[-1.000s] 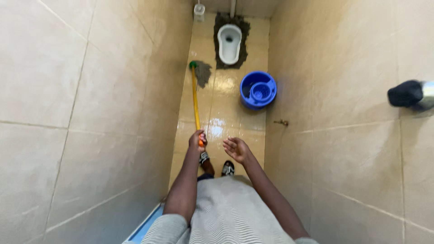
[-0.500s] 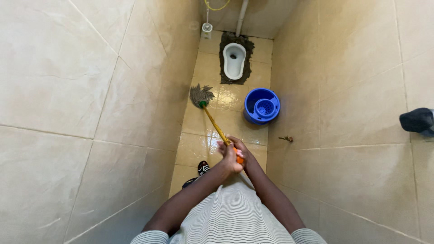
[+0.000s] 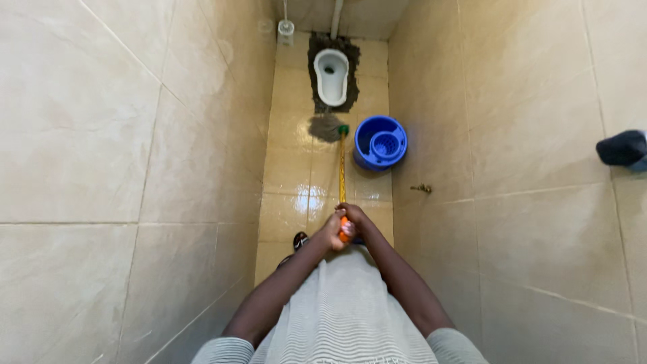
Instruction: The person cleans the floor of a small bathroom by hand using a mop, repeatedly dipping the mop into a blue bucket and scrubbing the tiles around a squat toilet.
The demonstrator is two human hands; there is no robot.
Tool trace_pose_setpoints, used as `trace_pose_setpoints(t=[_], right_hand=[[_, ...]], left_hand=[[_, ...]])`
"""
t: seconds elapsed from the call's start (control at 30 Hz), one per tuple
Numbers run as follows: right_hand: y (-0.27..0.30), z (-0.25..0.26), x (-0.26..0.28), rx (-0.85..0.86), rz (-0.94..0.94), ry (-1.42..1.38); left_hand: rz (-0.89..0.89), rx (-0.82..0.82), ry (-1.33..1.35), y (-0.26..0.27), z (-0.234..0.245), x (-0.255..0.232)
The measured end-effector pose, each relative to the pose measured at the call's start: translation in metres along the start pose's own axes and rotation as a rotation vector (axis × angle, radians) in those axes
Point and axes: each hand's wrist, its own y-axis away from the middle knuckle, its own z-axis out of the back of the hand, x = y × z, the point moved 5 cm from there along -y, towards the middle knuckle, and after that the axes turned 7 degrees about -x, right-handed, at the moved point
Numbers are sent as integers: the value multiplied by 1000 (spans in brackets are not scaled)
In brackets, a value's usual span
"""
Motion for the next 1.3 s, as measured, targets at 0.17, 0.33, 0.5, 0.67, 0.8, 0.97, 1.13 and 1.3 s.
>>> trace_pose_setpoints(t=[0.17,0.33,0.5,0.67,0.8,0.97,1.13,1.3], right_hand=[[-9,-54,-22,-75,-157,104],[-9,-131,-42,9,-172,358],[-9,-142,-56,166,-207,487],[-21,-129,-22,239,-228,403],[-15,-88,-1,367,-249,78],[7,-20,17,463,-280,-274],[27,38,29,374,-247,-439],[10,48,54,200,-111,-379]], left_hand=[[-118,36,67,42,50,-22],[-162,59,338,120,111,-21],[-293,64,273,123,124,-7],[-419,47,357,124,53,-8],[-336,4,521,120,-30,24],[-216,107,345,97,-103,54],[-18,230,246,59,-135,71],[-117,152,166,13,-105,39]])
